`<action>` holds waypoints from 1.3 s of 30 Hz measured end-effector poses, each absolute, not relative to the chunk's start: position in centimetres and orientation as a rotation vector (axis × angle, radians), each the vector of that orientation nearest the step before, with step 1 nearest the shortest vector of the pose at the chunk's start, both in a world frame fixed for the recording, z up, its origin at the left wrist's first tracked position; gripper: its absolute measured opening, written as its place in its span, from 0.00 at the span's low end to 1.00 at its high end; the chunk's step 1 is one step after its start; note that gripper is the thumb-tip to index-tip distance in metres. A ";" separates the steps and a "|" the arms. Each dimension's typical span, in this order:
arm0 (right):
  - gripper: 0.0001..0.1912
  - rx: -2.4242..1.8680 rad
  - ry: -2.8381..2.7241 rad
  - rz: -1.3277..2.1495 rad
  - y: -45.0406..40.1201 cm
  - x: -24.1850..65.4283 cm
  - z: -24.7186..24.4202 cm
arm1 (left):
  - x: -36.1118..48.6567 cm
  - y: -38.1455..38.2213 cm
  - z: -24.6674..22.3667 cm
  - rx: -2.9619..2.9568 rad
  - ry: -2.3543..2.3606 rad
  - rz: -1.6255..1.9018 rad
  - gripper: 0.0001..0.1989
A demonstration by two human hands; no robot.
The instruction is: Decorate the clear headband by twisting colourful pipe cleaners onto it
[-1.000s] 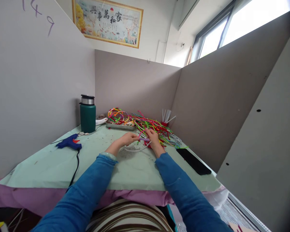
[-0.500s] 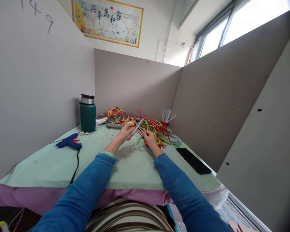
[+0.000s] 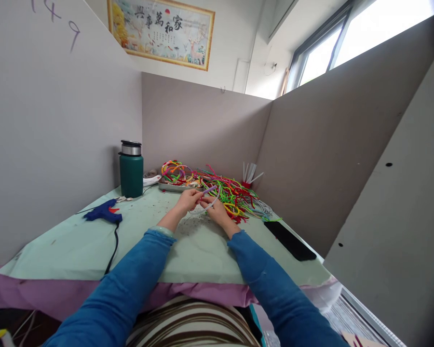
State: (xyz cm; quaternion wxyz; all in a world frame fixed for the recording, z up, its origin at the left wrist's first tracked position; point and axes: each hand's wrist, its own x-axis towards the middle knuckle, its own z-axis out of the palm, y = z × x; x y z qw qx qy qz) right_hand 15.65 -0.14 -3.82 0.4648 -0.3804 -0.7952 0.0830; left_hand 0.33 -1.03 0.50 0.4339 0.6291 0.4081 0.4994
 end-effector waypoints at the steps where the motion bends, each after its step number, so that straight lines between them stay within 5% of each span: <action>1: 0.14 -0.898 -1.972 0.304 -0.1 15.3 -4.0 | 0.3 -1.0 0.4 1.581 1.028 1.234 0.12; 6: 0.12 -0.911 -1.950 0.587 -0.1 14.3 -4.7 | 0.2 -0.9 0.2 1.646 1.131 1.229 0.11; 39: 0.11 -1.046 -1.990 0.050 -1.4 14.5 -4.3 | -0.1 -0.4 0.1 1.616 1.543 1.207 0.10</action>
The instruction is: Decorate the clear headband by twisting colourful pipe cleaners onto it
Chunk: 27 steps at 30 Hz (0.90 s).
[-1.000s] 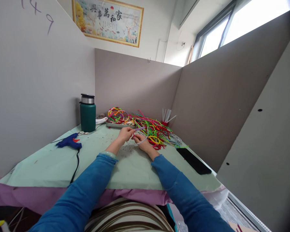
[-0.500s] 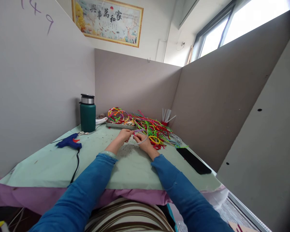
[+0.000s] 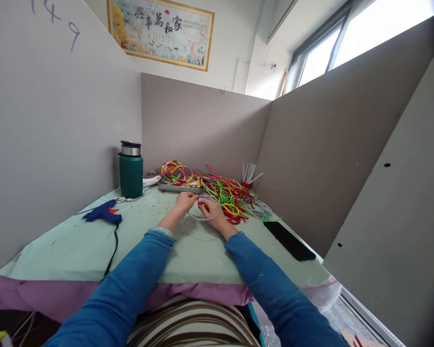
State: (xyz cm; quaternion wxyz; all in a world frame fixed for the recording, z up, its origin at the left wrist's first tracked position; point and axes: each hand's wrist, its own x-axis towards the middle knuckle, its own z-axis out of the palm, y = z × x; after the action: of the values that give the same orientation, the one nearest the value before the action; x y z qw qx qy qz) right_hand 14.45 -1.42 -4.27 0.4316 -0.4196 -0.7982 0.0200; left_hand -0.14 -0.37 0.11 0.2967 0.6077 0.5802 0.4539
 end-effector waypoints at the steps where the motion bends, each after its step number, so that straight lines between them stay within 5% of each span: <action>1: 0.11 -1.052 -1.996 0.032 -1.5 14.3 -4.3 | -0.2 -0.3 0.1 1.633 1.559 1.212 0.10; 17: 0.15 -1.101 -1.857 -0.105 -2.2 13.7 -3.6 | 0.0 -0.4 -0.4 1.675 1.392 1.154 0.11; 27: 0.15 -1.101 -1.643 -0.021 -1.5 13.9 -3.6 | 0.2 -0.8 -0.3 2.292 1.422 1.154 0.12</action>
State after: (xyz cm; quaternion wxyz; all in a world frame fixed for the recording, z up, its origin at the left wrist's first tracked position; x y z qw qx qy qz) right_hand 13.90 -1.50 -3.56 0.5496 -0.4650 -0.6940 -0.0087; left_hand 0.23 -0.82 -0.28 0.1038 0.7771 0.4820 0.3911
